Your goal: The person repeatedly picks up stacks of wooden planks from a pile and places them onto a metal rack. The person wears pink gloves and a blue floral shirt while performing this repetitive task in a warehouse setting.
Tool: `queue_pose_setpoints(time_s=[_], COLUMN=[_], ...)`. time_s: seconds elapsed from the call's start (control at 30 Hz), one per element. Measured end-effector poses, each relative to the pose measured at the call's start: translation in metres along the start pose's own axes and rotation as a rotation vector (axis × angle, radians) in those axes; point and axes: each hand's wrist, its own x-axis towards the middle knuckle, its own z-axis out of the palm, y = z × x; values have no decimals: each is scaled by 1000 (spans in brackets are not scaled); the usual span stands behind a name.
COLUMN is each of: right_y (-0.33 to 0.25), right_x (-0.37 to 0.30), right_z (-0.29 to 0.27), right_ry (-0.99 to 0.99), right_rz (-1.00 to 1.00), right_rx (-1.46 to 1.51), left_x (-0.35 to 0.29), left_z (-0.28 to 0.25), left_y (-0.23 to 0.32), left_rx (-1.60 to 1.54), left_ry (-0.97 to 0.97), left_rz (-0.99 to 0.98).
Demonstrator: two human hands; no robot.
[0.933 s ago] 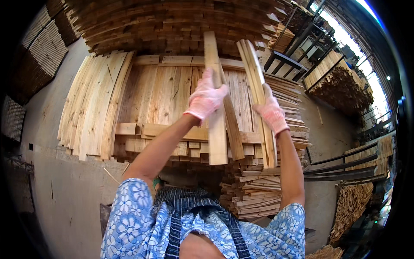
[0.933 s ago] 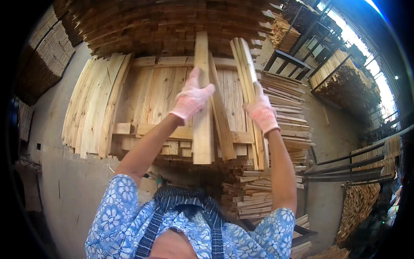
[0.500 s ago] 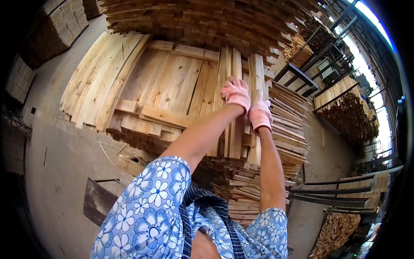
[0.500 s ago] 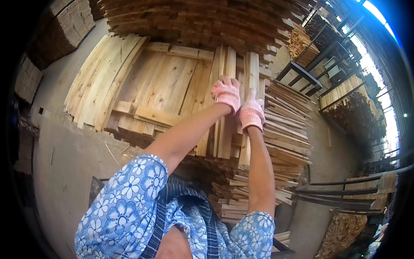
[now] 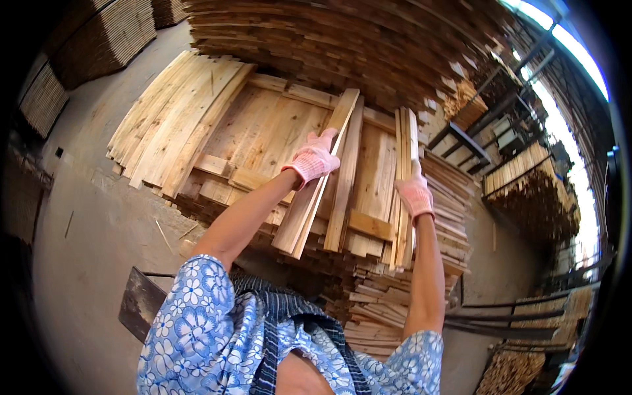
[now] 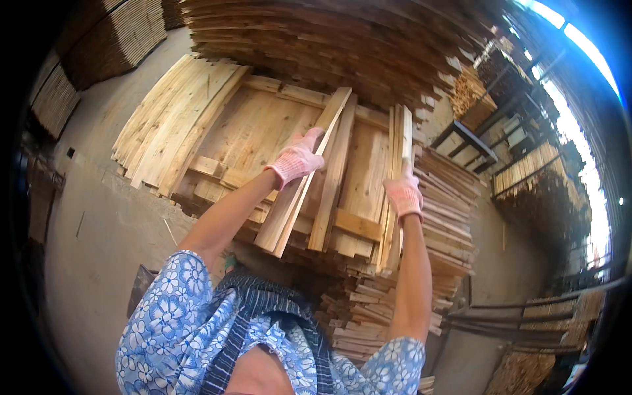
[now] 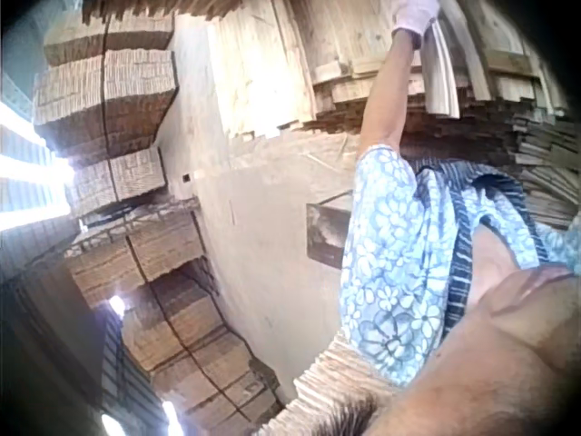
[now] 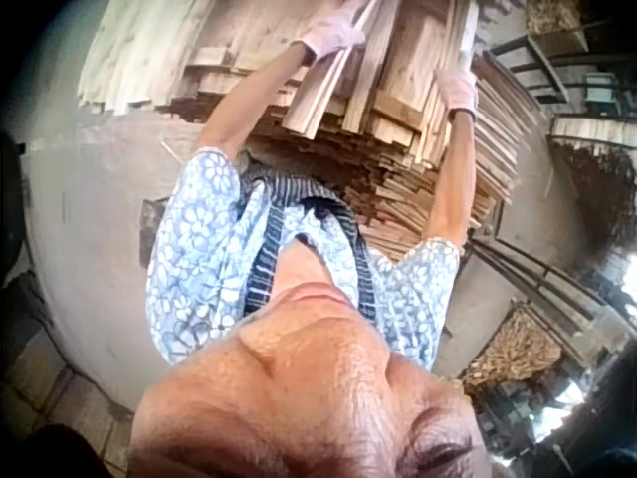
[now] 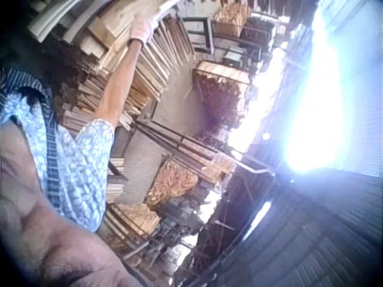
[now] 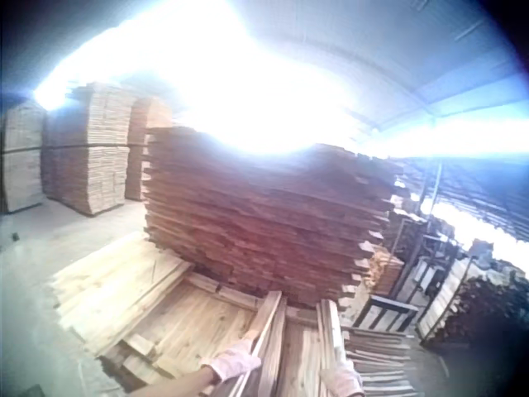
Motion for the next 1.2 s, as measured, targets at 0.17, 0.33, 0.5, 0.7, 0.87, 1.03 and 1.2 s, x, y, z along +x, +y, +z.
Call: queue_pose_setpoints(time_s=[0.17,0.33,0.5,0.7,0.87,1.03,1.2], right_y=[-104,-131,-110,-116,-241,-326,-352], right_x=[-55,-33,-34,-26,-42,-23,-41], right_z=[6,58,50,77,98,179,180], right_ry=[-26,-108,-294,-501,-547,-403,-445], right_rz=[-24,-116,224,186,4,-53,52], right_rx=[305,-49,1195,1323,1316,1260,1402], left_x=[-14,12,30,39,11,25,-56], left_z=[-70,-118,-160,-143,-195,-324,-424], left_y=[-38,-91,-178,-187,-174,-311,-582], left_rx=[113,568,695,772,555,194,-202], left_ry=[15,146,263,297,13,551,292], left_rz=[-124,-37,-171,-151,-63,326,-394])
